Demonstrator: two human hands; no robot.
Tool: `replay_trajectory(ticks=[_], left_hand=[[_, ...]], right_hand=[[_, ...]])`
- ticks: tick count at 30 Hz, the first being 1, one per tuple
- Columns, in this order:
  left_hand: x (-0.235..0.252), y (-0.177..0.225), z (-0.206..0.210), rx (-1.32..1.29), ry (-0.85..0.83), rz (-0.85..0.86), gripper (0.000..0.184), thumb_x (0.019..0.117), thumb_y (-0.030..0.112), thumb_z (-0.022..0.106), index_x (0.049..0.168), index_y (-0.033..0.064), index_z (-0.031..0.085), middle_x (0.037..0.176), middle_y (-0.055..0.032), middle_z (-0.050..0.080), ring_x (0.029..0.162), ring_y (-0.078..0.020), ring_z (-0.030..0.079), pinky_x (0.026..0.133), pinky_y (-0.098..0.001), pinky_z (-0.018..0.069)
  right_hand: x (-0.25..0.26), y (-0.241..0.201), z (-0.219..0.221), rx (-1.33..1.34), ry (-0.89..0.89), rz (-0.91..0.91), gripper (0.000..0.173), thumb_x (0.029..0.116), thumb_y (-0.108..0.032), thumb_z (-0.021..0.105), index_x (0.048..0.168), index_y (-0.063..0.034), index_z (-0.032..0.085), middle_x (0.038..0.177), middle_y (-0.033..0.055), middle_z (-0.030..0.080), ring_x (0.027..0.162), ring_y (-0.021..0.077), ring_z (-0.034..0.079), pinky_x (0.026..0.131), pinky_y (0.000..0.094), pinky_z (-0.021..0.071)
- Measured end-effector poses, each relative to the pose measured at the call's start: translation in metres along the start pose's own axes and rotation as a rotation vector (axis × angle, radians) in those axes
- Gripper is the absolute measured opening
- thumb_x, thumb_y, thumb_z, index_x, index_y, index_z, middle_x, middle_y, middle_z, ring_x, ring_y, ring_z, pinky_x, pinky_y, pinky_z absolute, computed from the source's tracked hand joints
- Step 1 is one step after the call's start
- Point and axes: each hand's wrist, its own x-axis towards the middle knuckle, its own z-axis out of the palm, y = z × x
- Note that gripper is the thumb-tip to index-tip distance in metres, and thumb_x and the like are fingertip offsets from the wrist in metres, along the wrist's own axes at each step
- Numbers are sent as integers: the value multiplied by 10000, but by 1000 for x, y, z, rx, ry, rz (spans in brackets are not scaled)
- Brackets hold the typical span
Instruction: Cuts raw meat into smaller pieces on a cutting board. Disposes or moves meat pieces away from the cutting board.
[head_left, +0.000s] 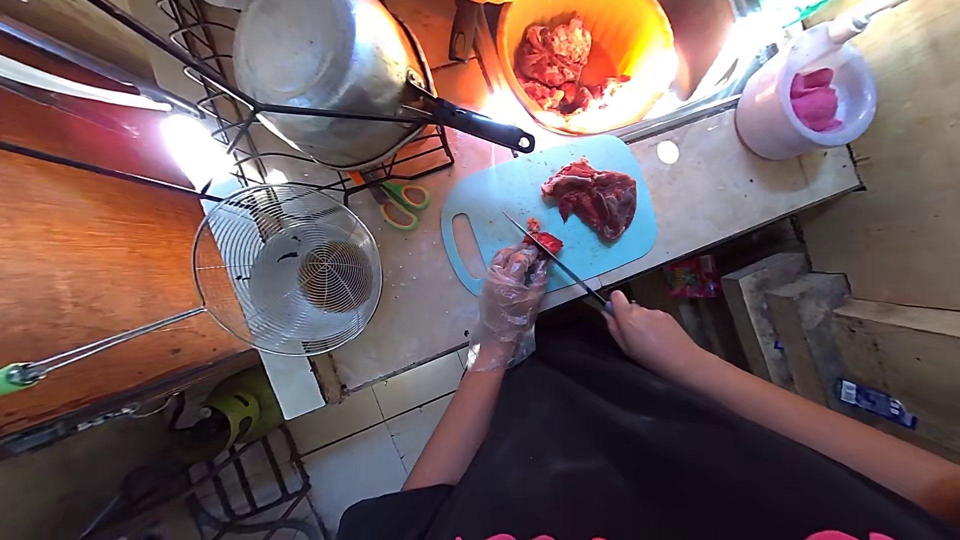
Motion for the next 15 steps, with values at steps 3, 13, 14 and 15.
replay_trajectory(ticks=[3, 13, 14, 15], left_hand=[[0, -3, -1, 10, -9, 12, 184, 874, 138, 763, 1025, 34, 769, 1137, -169, 729, 1096, -280, 704, 964, -418, 564], [2, -6, -2, 12, -28, 16, 201, 907, 148, 736, 1058, 15, 748, 1171, -182, 705, 1154, -297, 668, 1015, -435, 530], [2, -5, -3, 8, -32, 11, 201, 909, 149, 735, 1061, 18, 748, 1176, -178, 705, 1160, -290, 666, 1019, -431, 528], [2, -4, -3, 2, -37, -3, 198, 915, 151, 733, 1066, 24, 746, 1185, -170, 702, 1169, -278, 662, 1028, -423, 524]], right_hand=[[20, -12, -13, 37, -58, -14, 411, 1141, -266, 297, 1374, 39, 441, 1107, 281, 669, 1090, 450, 681, 912, 562, 526], [8, 6, 11, 77, -50, 43, 418, 1135, -285, 316, 1382, 29, 440, 1099, 298, 674, 1062, 484, 683, 881, 605, 527], [1, 15, 15, 74, -48, 38, 414, 1133, -285, 321, 1370, 31, 446, 1079, 297, 677, 1047, 485, 687, 871, 605, 528], [-4, 22, 17, 75, -48, 31, 414, 1132, -286, 326, 1363, 34, 450, 1062, 294, 679, 1038, 484, 689, 865, 604, 529]])
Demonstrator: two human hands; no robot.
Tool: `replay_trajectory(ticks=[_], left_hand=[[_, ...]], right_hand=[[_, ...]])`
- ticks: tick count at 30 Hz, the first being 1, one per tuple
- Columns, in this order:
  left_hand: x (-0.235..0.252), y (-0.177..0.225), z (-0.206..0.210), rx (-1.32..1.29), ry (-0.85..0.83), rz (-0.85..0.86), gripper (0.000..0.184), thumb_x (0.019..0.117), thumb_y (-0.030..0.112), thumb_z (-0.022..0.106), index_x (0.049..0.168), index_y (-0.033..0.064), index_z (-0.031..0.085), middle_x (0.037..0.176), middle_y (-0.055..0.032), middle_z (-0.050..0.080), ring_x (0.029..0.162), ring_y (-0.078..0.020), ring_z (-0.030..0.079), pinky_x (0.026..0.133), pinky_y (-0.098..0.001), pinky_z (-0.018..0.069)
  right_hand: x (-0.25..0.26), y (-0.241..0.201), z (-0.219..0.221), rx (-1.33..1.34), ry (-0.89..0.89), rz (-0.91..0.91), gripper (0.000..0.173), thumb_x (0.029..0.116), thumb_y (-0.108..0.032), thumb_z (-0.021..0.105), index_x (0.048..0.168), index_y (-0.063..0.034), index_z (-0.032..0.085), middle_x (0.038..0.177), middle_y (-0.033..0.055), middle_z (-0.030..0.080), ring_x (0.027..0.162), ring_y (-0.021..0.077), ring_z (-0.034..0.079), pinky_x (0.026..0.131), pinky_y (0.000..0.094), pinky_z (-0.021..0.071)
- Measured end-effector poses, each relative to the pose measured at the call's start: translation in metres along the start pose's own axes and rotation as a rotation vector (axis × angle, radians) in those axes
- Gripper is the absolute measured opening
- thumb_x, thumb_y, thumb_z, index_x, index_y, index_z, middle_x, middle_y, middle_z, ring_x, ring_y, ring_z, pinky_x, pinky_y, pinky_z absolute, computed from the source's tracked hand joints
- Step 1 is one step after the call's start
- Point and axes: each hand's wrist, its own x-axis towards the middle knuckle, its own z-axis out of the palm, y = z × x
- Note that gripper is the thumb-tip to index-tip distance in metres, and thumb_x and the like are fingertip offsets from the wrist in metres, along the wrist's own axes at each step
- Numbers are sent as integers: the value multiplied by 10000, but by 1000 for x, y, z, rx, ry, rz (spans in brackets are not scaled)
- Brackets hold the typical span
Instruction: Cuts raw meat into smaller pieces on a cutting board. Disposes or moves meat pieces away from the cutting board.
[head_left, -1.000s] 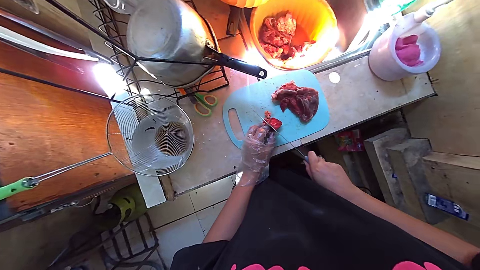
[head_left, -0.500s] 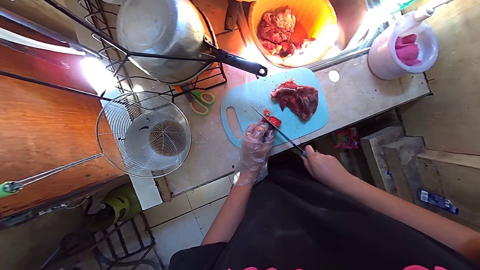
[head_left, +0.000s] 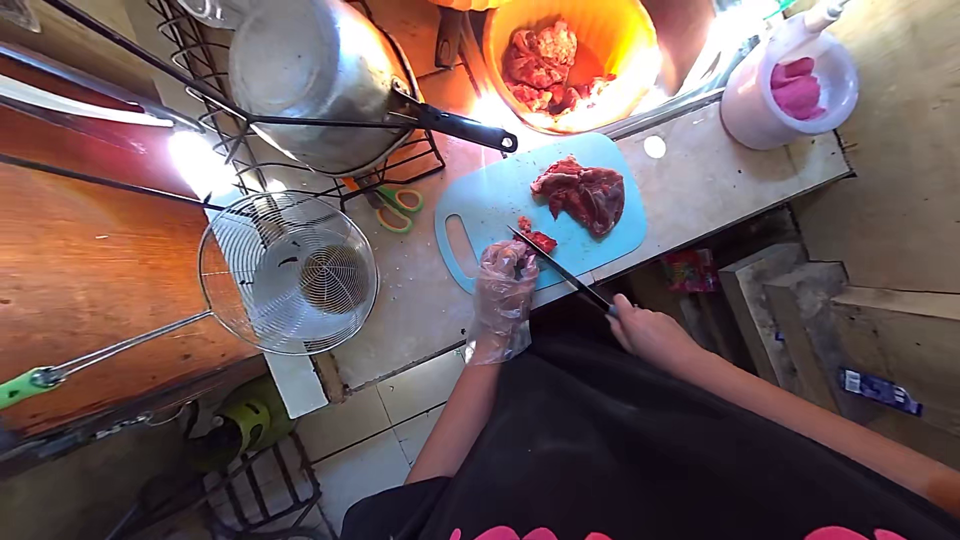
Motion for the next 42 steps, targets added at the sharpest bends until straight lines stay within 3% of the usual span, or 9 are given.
replay_trajectory(ticks=[13, 18, 22, 24, 27, 29, 31, 37, 42], left_hand=[[10, 5, -12, -124, -64, -166, 237, 867, 99, 771, 1065, -17, 710, 1134, -153, 690, 1013, -171, 678, 907, -328, 567], [24, 15, -26, 151, -284, -30, 502, 891, 91, 733, 1383, 63, 637, 1262, -209, 666, 1182, -335, 637, 1004, -499, 519], [38, 20, -36, 291, -459, 97, 333, 905, 76, 715, 1238, 96, 720, 1366, -240, 590, 1241, -397, 606, 985, -528, 543], [46, 25, -44, 309, -511, 97, 191, 914, 90, 734, 1100, 53, 734, 1260, -214, 652, 1189, -375, 643, 978, -523, 552], [54, 41, -53, 268, -564, -147, 187, 949, 177, 719, 1090, 54, 714, 1016, -149, 719, 958, -298, 703, 847, -534, 567], [53, 49, -53, 117, -554, -389, 319, 973, 258, 707, 1214, 56, 651, 922, -121, 721, 800, -238, 700, 751, -478, 577], [49, 48, -53, 19, -552, -542, 515, 967, 297, 728, 1385, 53, 551, 1001, -139, 748, 833, -235, 734, 798, -452, 608], [38, 26, -76, 242, -455, -321, 277, 1018, 179, 638, 1245, 29, 688, 1166, -191, 702, 1057, -325, 687, 963, -534, 534], [28, 30, -49, -56, -451, -372, 324, 940, 99, 732, 1249, 18, 682, 1163, -155, 711, 1000, -222, 713, 929, -415, 580]], right_hand=[[-12, 36, 19, 111, 214, -156, 376, 1109, -284, 370, 1194, 37, 545, 855, 253, 667, 862, 466, 700, 732, 590, 532], [-4, 29, 10, 178, 243, -53, 408, 1125, -307, 338, 1243, 32, 531, 927, 259, 678, 954, 460, 697, 808, 590, 529], [-14, 42, 24, 208, 337, -109, 381, 1109, -288, 367, 1166, 36, 557, 830, 238, 660, 846, 449, 700, 720, 577, 531], [-18, 43, 30, 226, 391, -141, 374, 1099, -280, 381, 1130, 42, 569, 788, 229, 650, 795, 441, 697, 675, 573, 526], [-18, 42, 36, 255, 448, -175, 373, 1086, -283, 393, 1104, 40, 579, 750, 213, 639, 746, 434, 690, 637, 564, 522], [-18, 41, 39, 258, 469, -186, 376, 1085, -287, 392, 1103, 37, 582, 742, 210, 639, 733, 427, 690, 626, 558, 522], [-18, 39, 40, 252, 477, -189, 378, 1083, -292, 393, 1102, 33, 585, 740, 204, 641, 727, 419, 692, 620, 552, 523], [-17, 33, 38, 232, 438, -179, 377, 1092, -283, 393, 1126, 42, 582, 771, 219, 655, 765, 435, 699, 650, 562, 529], [-8, 16, 30, 211, 318, -190, 399, 1109, -282, 383, 1188, 65, 564, 854, 268, 675, 854, 472, 704, 729, 593, 535]])
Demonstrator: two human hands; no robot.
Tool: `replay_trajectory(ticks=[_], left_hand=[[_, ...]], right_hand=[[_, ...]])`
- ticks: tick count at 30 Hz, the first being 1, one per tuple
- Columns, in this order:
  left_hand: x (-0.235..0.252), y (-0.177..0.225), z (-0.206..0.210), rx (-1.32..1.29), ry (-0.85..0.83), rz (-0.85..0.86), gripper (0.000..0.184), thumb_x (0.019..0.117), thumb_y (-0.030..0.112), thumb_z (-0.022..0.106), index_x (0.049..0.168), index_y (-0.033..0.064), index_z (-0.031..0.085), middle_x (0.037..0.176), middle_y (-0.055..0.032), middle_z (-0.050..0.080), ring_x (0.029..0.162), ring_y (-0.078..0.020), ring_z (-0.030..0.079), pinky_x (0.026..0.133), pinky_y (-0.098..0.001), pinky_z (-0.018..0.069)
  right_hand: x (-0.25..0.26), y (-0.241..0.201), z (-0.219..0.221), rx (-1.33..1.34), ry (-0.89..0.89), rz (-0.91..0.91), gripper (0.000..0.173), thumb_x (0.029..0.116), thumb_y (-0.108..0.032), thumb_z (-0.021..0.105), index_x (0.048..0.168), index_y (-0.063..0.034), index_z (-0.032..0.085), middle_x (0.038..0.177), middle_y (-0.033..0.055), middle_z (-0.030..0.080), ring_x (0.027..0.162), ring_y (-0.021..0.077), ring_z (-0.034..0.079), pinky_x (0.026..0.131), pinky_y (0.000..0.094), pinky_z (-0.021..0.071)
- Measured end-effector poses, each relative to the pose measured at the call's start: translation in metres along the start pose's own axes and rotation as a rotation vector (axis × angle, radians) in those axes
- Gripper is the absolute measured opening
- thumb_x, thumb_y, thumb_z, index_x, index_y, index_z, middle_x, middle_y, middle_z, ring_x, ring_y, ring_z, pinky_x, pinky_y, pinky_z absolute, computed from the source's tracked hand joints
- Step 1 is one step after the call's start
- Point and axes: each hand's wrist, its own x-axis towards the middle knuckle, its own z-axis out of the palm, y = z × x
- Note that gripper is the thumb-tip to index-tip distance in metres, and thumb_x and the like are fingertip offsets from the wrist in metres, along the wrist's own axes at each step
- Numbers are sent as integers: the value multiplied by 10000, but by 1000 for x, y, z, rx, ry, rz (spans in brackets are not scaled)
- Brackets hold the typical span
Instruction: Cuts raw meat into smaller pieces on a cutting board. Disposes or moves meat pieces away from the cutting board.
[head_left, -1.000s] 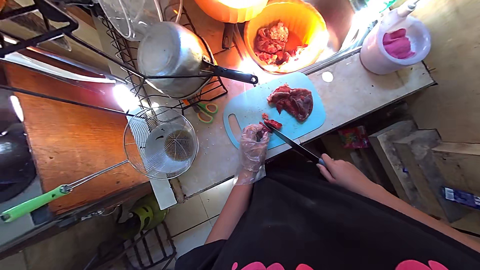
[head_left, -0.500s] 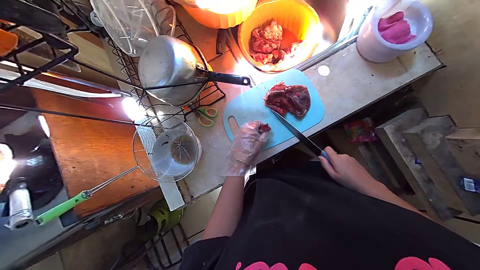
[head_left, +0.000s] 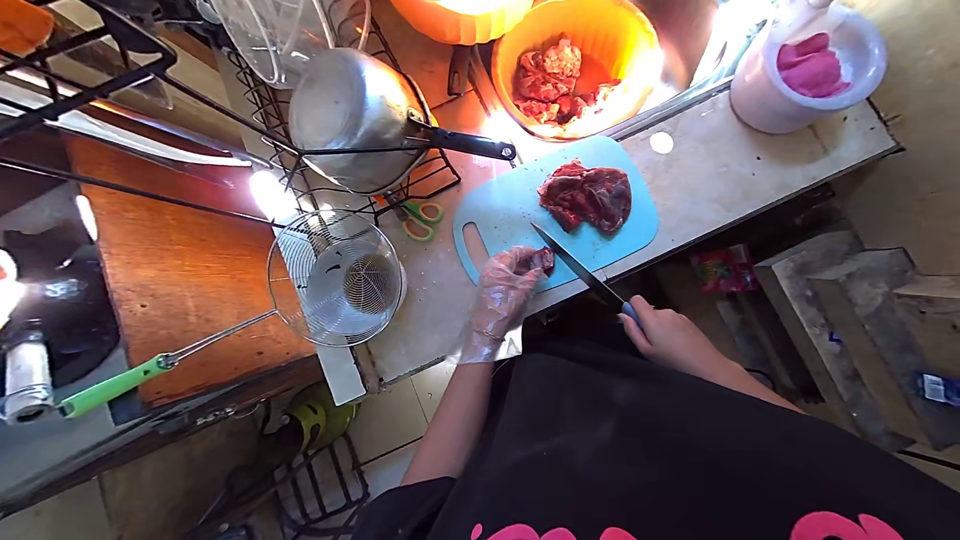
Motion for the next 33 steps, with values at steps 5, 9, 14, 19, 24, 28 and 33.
replay_trajectory(ticks=[5, 9, 14, 19, 24, 28, 33], left_hand=[[-7, 2, 31, -248, 183, -159, 281, 904, 104, 768, 1165, 49, 679, 1006, -83, 737, 891, -132, 711, 837, -342, 590], [-13, 0, 32, -163, 245, -67, 334, 899, 114, 771, 1209, 28, 681, 1203, -154, 673, 959, -194, 712, 866, -373, 605], [-9, -20, 43, 54, 335, 260, 262, 882, 148, 778, 1120, 45, 744, 1207, -139, 706, 1175, -244, 663, 1021, -428, 534], [-3, -29, 58, 70, 427, 311, 181, 896, 145, 766, 1056, 61, 771, 1145, -119, 730, 1126, -226, 687, 996, -408, 545], [-6, -28, 56, 57, 422, 298, 160, 896, 111, 751, 1041, 44, 768, 1144, -130, 732, 1140, -235, 686, 1012, -402, 539], [-7, -30, 54, 35, 394, 312, 145, 920, 109, 727, 1049, 58, 768, 1160, -115, 728, 1167, -232, 666, 1039, -400, 513], [-6, -35, 49, 58, 380, 385, 147, 924, 78, 711, 1046, 26, 774, 1145, -144, 739, 1152, -272, 680, 1036, -412, 511]], right_hand=[[14, -20, -8, -78, -6, 9, 417, 1119, -301, 349, 1225, 49, 548, 915, 258, 685, 923, 457, 709, 768, 574, 539], [1, -16, -3, -151, 213, -86, 377, 1087, -263, 395, 1116, 54, 596, 771, 226, 669, 729, 438, 715, 596, 541, 542], [-6, -15, -4, -174, 85, -55, 367, 1094, -267, 394, 1125, 47, 583, 778, 235, 669, 757, 450, 716, 622, 553, 544], [-2, -13, -12, -145, -68, -1, 366, 1108, -275, 363, 1152, 36, 552, 809, 228, 667, 810, 444, 713, 671, 554, 542], [-3, -9, -6, -162, 67, -83, 343, 1083, -250, 406, 1074, 44, 583, 713, 208, 642, 687, 429, 703, 576, 530, 533], [-13, -16, 0, -208, 198, -71, 323, 1060, -227, 444, 1050, 48, 613, 666, 195, 638, 617, 407, 698, 518, 509, 528], [-13, -21, -3, -183, 94, -16, 336, 1072, -234, 436, 1095, 56, 603, 710, 211, 659, 681, 428, 712, 569, 527, 541]])
